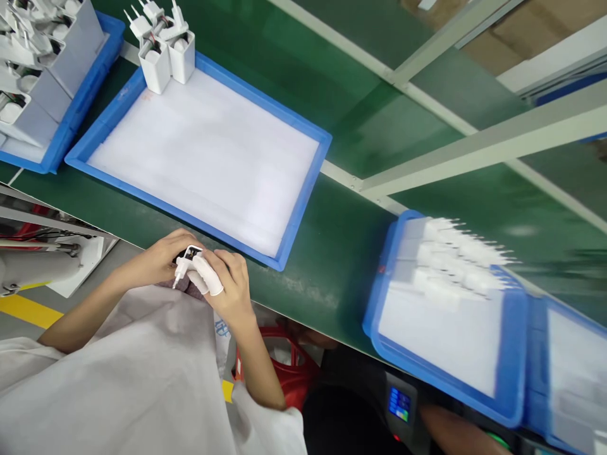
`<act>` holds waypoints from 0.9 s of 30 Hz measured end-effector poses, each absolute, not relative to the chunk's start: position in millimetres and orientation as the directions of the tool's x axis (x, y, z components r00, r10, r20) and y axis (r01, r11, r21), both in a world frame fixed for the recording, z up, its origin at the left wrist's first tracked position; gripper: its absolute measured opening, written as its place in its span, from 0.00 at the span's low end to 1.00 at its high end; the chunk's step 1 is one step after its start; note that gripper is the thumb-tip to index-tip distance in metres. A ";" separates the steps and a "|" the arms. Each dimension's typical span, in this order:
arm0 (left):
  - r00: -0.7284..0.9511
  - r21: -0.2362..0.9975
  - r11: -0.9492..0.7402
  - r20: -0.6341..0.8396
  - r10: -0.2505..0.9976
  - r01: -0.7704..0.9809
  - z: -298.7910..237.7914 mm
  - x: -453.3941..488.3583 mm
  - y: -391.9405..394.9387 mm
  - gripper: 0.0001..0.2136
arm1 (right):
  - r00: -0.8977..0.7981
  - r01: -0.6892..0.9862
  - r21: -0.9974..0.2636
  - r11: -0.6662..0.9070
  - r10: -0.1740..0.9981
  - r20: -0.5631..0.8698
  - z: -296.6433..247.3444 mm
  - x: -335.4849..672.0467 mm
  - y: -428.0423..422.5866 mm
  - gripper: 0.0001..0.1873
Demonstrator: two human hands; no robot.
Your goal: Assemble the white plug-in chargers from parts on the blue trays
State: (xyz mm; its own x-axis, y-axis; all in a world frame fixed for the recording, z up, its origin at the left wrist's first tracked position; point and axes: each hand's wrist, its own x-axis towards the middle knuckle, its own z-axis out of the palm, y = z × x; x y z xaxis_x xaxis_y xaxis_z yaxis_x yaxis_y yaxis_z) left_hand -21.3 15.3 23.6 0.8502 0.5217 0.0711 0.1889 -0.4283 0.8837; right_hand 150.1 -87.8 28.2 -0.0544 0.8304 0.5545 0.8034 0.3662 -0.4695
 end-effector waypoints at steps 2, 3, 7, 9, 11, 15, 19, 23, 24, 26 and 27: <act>0.848 0.894 -0.410 0.072 0.525 0.179 24.7 -21.9 17.5 0.11 | -0.045 0.746 -0.535 0.396 0.832 0.554 31.4 149.4 -80.7 0.19; 0.848 0.898 -0.403 0.070 0.526 0.176 25.2 -21.7 17.9 0.11 | -0.006 0.703 -0.594 0.392 0.838 0.546 32.6 146.9 -77.7 0.17; 0.837 0.902 -0.382 0.043 0.546 0.203 26.1 -20.3 16.6 0.05 | 0.294 0.339 -0.930 0.144 0.923 0.250 35.5 132.1 -67.4 0.08; 0.829 0.899 -0.380 0.033 0.558 0.220 26.2 -20.7 15.4 0.05 | 0.351 0.168 -0.986 0.021 0.933 0.079 36.0 127.7 -64.0 0.03; 0.815 0.908 -0.364 0.047 0.578 0.206 25.8 -22.2 13.7 0.06 | 0.343 0.151 -0.988 0.043 0.935 0.094 35.4 127.4 -63.6 0.04; 0.721 0.964 -0.252 0.113 0.684 0.087 21.4 -26.6 7.8 0.13 | 0.109 0.395 -0.850 0.348 0.901 0.420 29.2 133.5 -72.0 0.13; 0.619 0.990 -0.139 0.105 0.778 0.007 13.8 -26.7 2.4 0.13 | 0.002 0.573 -0.723 0.386 0.881 0.473 21.6 136.6 -78.1 0.30; 0.598 0.984 -0.171 0.171 0.783 -0.058 9.1 -24.9 3.6 0.10 | 0.048 0.594 -0.718 0.364 0.874 0.484 20.5 138.4 -72.1 0.24; 0.596 0.980 -0.188 0.189 0.780 -0.065 8.5 -24.7 4.2 0.09 | 0.056 0.585 -0.725 0.364 0.873 0.484 20.7 139.6 -70.2 0.21; 0.587 0.971 -0.228 0.223 0.778 -0.067 7.5 -24.4 4.9 0.11 | 0.121 0.551 -0.769 0.322 0.882 0.456 20.9 142.0 -67.6 0.14; 0.578 0.967 -0.247 0.236 0.781 -0.062 7.0 -24.2 4.8 0.11 | 0.176 0.524 -0.807 0.275 0.891 0.418 20.9 142.8 -67.1 0.11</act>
State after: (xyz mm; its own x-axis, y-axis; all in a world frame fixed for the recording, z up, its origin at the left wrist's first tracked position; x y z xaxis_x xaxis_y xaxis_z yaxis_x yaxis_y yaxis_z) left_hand -24.2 4.8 7.0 0.5785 0.7807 0.2363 -0.0618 -0.2469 0.9671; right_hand 142.8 -67.1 20.9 0.1763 0.8912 0.4180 0.5235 0.2747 -0.8065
